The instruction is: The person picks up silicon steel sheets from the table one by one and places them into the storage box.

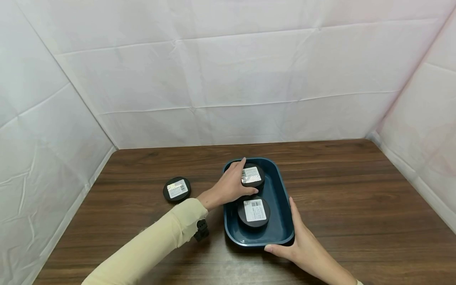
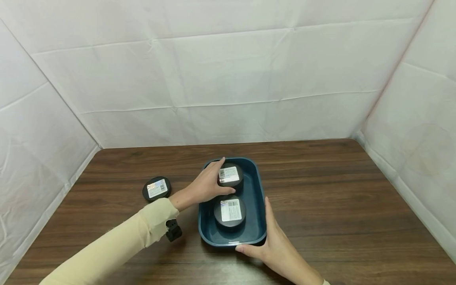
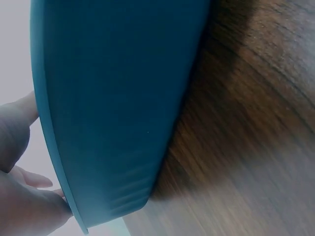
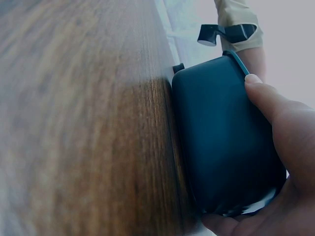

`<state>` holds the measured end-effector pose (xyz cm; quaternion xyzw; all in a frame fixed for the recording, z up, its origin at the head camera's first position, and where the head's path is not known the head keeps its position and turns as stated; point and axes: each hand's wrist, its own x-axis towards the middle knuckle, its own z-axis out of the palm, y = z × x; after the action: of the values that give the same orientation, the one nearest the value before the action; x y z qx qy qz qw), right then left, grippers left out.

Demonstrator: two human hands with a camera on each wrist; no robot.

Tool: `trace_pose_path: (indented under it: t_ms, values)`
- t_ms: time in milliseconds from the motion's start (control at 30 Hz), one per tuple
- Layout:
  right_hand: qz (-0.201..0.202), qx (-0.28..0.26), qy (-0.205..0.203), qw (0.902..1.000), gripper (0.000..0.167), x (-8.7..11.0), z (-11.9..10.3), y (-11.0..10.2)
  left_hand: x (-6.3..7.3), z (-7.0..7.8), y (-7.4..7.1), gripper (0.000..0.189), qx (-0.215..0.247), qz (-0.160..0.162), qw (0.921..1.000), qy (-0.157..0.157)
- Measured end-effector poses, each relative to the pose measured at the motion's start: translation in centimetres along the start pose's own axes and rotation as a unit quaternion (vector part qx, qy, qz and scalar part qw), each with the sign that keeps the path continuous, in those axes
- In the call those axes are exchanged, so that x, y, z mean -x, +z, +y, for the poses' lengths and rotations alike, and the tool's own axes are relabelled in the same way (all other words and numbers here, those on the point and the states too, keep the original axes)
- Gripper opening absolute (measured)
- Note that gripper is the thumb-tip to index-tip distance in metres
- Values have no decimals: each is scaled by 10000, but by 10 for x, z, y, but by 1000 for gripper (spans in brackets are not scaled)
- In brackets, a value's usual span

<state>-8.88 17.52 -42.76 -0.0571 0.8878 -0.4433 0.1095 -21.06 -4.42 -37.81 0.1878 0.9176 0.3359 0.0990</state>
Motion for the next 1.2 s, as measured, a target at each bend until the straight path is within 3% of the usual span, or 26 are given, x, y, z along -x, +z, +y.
trace_pose_path:
  t_ms: [233, 567, 833, 1200]
  values:
    - [-42, -52, 35, 10000, 138, -1, 1, 0, 5, 0, -6, 99, 59, 232, 9997, 81]
    - [-94, 12, 163, 9998, 138, -1, 3, 0, 17, -3, -4, 79, 328, 716, 9962, 383]
    - [-128, 43, 267, 9996, 138, -2, 2, -1, 32, -2, 0, 63, 382, 1353, 9855, 955]
    - [-114, -18, 159, 9998, 139, -2, 1, -1, 42, -9, -11, 32, 456, 2160, 9666, 1302]
